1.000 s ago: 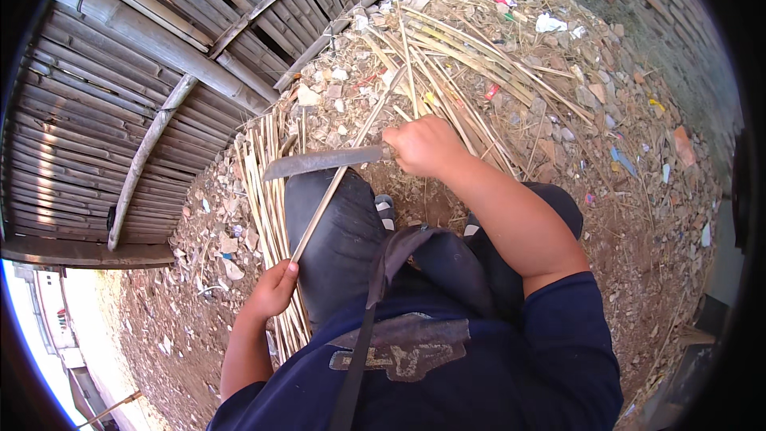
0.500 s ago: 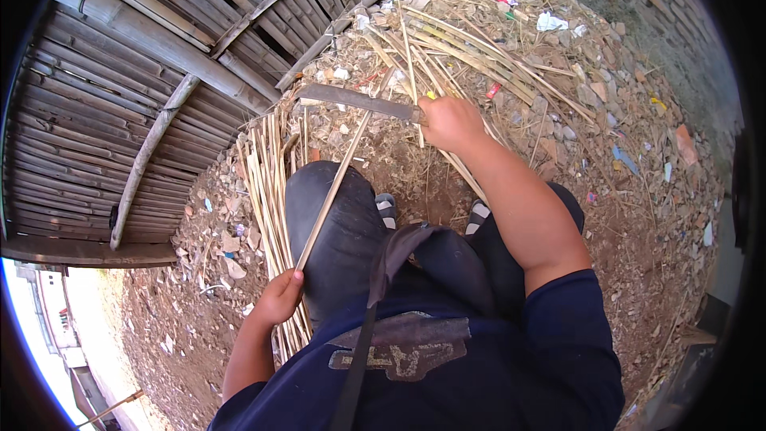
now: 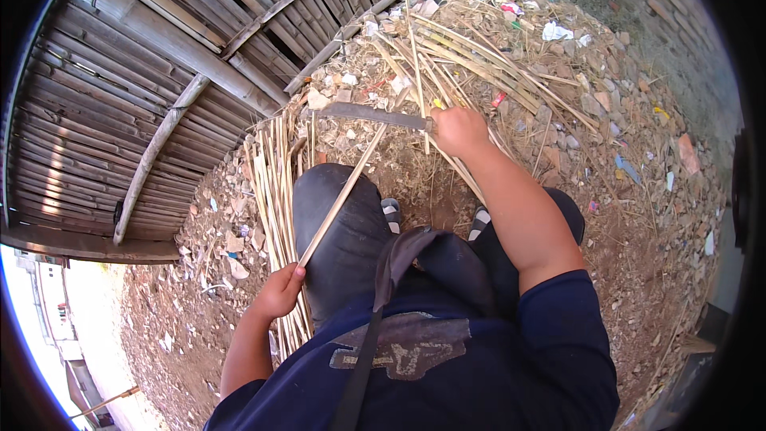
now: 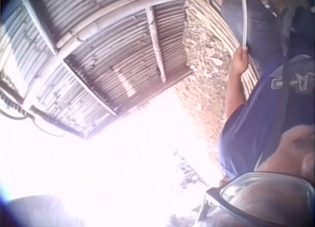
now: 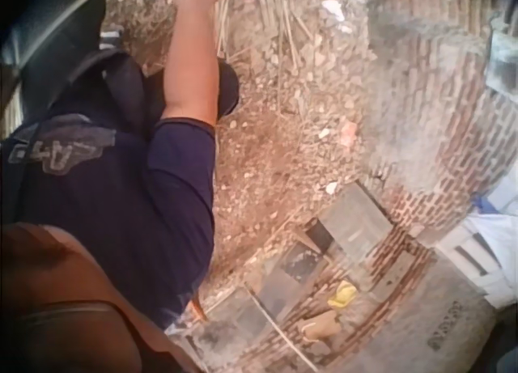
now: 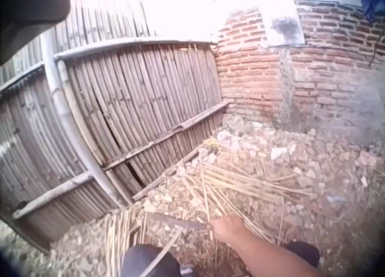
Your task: The person uses a large knife to strip the outer layer off thin bamboo sticks, pulling the blade along the length of each stick while holding them over a pile of wood scraps.
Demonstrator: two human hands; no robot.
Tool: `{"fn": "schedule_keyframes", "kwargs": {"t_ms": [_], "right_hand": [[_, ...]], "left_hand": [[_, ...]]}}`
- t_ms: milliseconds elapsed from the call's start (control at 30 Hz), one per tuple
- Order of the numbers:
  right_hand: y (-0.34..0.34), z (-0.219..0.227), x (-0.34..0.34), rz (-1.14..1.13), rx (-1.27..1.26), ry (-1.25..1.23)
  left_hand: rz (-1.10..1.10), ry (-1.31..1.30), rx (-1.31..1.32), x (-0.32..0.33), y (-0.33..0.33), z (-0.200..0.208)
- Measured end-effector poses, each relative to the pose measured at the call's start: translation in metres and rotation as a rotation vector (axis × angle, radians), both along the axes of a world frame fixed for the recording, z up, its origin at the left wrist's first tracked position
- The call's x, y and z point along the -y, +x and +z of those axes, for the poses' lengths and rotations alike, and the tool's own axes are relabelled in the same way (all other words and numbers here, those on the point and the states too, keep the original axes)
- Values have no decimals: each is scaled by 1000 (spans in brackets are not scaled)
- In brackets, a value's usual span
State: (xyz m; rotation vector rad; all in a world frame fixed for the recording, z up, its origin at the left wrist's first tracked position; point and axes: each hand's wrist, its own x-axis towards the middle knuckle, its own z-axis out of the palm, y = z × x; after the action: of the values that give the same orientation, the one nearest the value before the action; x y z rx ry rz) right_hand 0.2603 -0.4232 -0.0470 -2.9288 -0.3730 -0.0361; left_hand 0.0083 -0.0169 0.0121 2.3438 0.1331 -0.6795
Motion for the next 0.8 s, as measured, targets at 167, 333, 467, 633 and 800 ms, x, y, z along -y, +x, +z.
{"fn": "schedule_keyframes", "kwargs": {"t_ms": [167, 333, 467, 633, 800], "right_hand": [[-8, 30, 3, 33, -106, 134], [-20, 25, -14, 204, -207, 332], [-34, 41, -47, 451, -111, 62], [1, 3, 4, 8, 114, 97], [-9, 21, -5, -40, -37, 148]], "left_hand": [[91, -226, -130, -17, -11, -20], [97, -259, -49, -9, -11, -20], [76, -183, -47, -17, -14, -22], [-62, 58, 52, -2, -5, -2], [-13, 63, -30, -5, -4, -7]]}}
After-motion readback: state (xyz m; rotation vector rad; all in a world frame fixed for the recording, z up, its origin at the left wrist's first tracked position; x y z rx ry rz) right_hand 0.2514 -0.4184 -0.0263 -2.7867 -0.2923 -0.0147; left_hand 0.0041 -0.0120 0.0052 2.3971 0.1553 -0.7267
